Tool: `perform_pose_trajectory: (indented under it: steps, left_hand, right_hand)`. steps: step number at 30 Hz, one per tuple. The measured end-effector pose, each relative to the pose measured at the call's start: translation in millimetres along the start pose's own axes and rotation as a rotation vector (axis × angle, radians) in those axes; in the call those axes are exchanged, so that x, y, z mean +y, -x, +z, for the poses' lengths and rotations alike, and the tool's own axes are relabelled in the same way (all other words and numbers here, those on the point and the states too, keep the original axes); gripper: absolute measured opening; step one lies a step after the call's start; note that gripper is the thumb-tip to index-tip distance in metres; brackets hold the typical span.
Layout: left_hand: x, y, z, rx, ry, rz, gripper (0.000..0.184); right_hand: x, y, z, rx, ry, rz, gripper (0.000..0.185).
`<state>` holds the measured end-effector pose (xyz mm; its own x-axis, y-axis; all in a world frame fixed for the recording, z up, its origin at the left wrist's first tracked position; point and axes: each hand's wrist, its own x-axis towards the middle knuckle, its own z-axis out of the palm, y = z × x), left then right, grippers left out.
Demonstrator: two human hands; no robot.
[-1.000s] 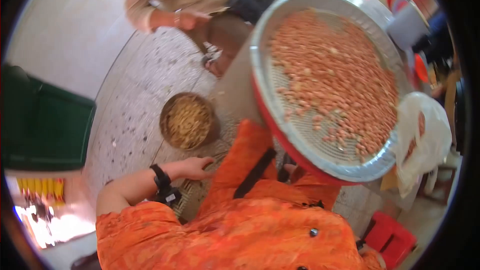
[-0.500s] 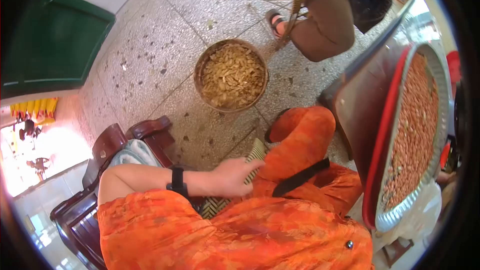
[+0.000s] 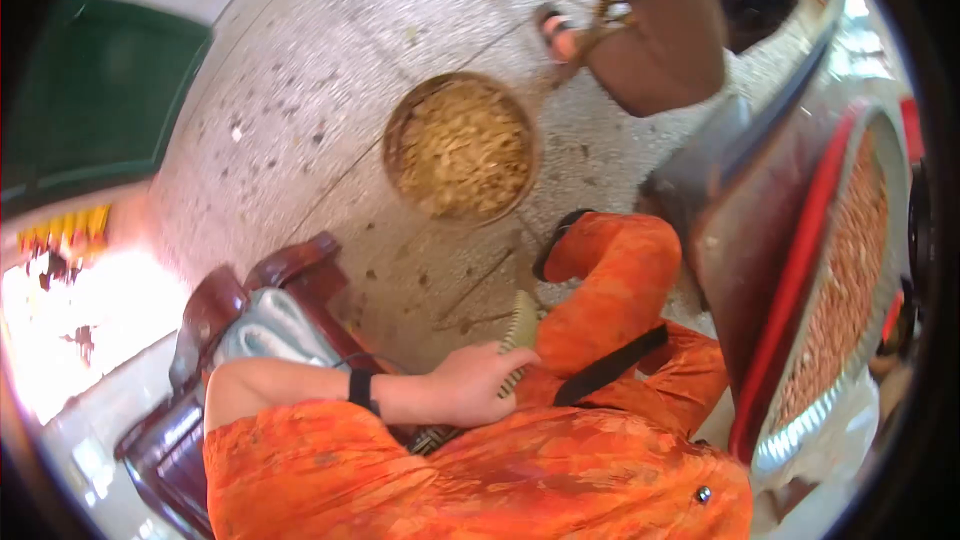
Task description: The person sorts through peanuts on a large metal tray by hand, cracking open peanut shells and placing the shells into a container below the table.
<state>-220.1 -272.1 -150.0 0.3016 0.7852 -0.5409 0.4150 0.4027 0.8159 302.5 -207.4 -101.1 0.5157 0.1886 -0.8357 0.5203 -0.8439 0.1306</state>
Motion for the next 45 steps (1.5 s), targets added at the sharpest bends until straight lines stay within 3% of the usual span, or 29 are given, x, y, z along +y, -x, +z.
perform_pose_trajectory:
  steps: [2,7,9,12,14,16,18,20,22,24,25,27,29,30,31,34,40,41,42,43,44,45]
  left_hand:
    - [-4,1,3,0.120,-0.008,0.095,0.041]
    - [9,-1,-11,-0.058,-0.328,0.043,0.047]
    - [16,-11,-15,-0.105,-0.414,0.047,0.048]
    - [23,-26,-12,-0.143,-0.529,0.040,0.049]
    - [26,-36,-11,-0.170,-0.609,0.029,0.049]
    - [25,-42,-13,-0.202,-0.676,0.018,0.050]
    - [26,-49,-15,-0.232,-0.744,0.001,0.050]
    - [27,-56,-12,-0.254,-0.801,-0.026,0.051]
    - [23,-61,-15,-0.288,-0.873,-0.065,0.051]
    - [18,-66,-18,-0.342,-0.956,-0.113,0.051]
    - [16,-69,-20,-0.382,-1.001,-0.136,0.051]
    - [18,-73,-26,-0.513,-1.127,-0.166,0.052]
    - [39,-70,-30,-0.606,-1.147,-0.113,0.052]
    - [66,-66,-39,-0.625,-1.069,0.054,0.059]
    - [98,-61,-44,-0.600,-0.991,0.024,0.060]
    - [194,-45,-58,-0.518,-0.643,0.172,0.044]
    - [353,-55,-58,-0.137,-0.844,0.683,0.043]
    - [370,-72,-57,-0.142,-0.673,0.626,0.041]
    - [392,-85,-53,-0.101,-0.584,0.516,0.034]
    - [407,-115,-49,-0.087,-0.611,0.715,0.028]
    - [417,-145,-45,-0.024,-0.604,0.755,0.025]
    - [422,-176,-41,0.041,-0.594,0.795,0.023]
  right_hand:
    - [24,11,-4,-0.037,-0.053,0.056,0.032]
    - [111,48,7,-0.305,-0.132,0.226,0.030]
    - [132,71,6,-0.444,-0.033,0.261,0.028]
    - [173,80,-1,-0.721,0.444,0.169,0.025]
    - [185,96,-4,-0.764,0.593,0.134,0.022]
    - [157,124,4,-0.668,0.577,0.236,0.015]
    - [112,158,6,-0.745,0.346,0.010,0.012]
    - [90,166,8,-0.895,-0.141,-0.206,0.011]
    - [57,168,-4,-0.820,-0.309,-0.571,0.012]
    - [38,135,-8,-0.570,-0.318,-0.856,0.013]
    - [27,133,-10,-0.575,-0.303,-0.871,0.013]
    - [-4,123,-13,-0.002,-0.075,-1.190,0.011]
    - [-32,132,-26,-0.072,-0.130,-1.299,0.010]
    - [-43,140,-33,-0.105,-0.223,-1.340,0.010]
    - [-53,149,-42,-0.115,-0.258,-1.370,0.010]
    - [-82,176,-76,-0.133,-0.378,-1.483,0.011]
    - [-147,209,-142,0.234,-0.506,-1.986,0.011]
    - [-160,218,-141,-0.064,-0.949,-1.938,0.017]
    - [-173,222,-139,-0.083,-0.953,-1.938,0.017]
    - [-185,225,-138,-0.123,-1.194,-1.738,0.018]
    - [-194,222,-141,-0.159,-1.415,-1.519,0.018]
    - [-207,199,-147,-0.175,-1.415,-1.522,0.018]
